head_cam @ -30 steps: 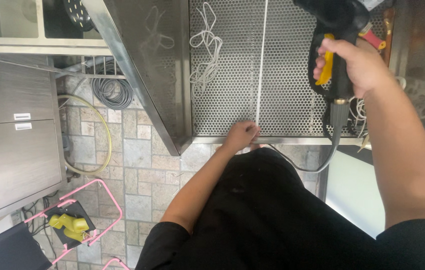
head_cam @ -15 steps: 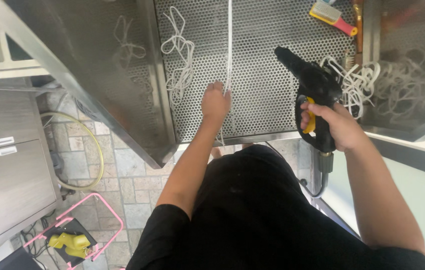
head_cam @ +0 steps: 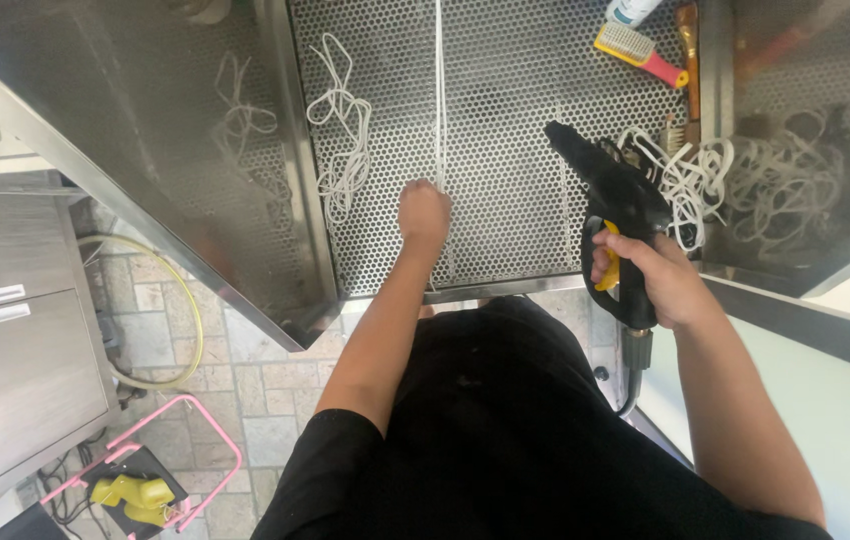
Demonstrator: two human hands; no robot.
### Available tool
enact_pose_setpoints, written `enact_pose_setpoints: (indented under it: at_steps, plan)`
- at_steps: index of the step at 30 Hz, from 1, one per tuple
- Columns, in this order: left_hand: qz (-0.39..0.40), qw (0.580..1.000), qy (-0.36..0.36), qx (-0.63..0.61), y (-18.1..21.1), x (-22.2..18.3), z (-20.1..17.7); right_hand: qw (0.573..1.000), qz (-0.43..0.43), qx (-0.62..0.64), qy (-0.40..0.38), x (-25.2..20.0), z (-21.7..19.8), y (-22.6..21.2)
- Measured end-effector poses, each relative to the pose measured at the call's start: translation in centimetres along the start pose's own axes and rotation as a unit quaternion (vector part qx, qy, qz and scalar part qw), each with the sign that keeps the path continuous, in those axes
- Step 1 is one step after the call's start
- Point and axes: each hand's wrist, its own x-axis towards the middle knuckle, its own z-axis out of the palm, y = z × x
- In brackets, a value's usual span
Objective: The person cleans shoelaces using a pressure washer nozzle in a metal washing station. They hold a shoelace against a mesh surface, spray it with water, and flip it over to clean both sides, handling multiple shoelaces one at a time.
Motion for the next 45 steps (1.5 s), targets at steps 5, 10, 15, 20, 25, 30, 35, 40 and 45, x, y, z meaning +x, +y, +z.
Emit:
enact_pose_setpoints:
  at_steps: [5,10,15,20,25,30,35,40,45]
  plan:
    - [0.024,1.000,-0.018,-0.007,0.7,-3.2,-2.2,1.000,-0.012,-0.025,-0.011,1.0,0.3,-0.4]
    - [-0.004,0.998,-0.003,-0.057,1.9,-3.5,-3.9,0.999,-0.015,-0.038,-0.025,1.6,0.5,-0.7]
    - [0.004,0.998,-0.023,-0.054,1.4,-3.0,-2.8,0.998,-0.025,-0.047,-0.038,1.9,1.1,-1.8]
    - [0.040,0.999,0.007,-0.029,0.7,-3.4,-1.2,0.998,-0.023,-0.035,-0.046,2.0,1.6,-2.6]
    - [-0.036,0.936,-0.072,-0.344,-0.5,-5.2,-1.8,0.999,0.007,-0.031,-0.043,1.4,1.8,-2.6]
    - [-0.063,0.946,-0.030,-0.317,-1.3,-5.4,-1.7,0.997,0.020,-0.027,-0.072,1.2,1.8,-1.9]
    - [-0.071,0.894,-0.027,-0.441,-1.4,-5.4,-0.1,0.997,0.024,-0.051,-0.047,0.8,2.0,-1.4]
    - [-0.028,0.852,-0.096,-0.514,-0.6,-7.5,1.5,0.994,0.067,-0.074,-0.042,-0.3,2.4,-1.4]
    - [0.017,0.810,-0.089,-0.579,-0.2,-7.9,1.6,0.991,0.062,-0.096,-0.071,-1.9,2.5,-1.4]
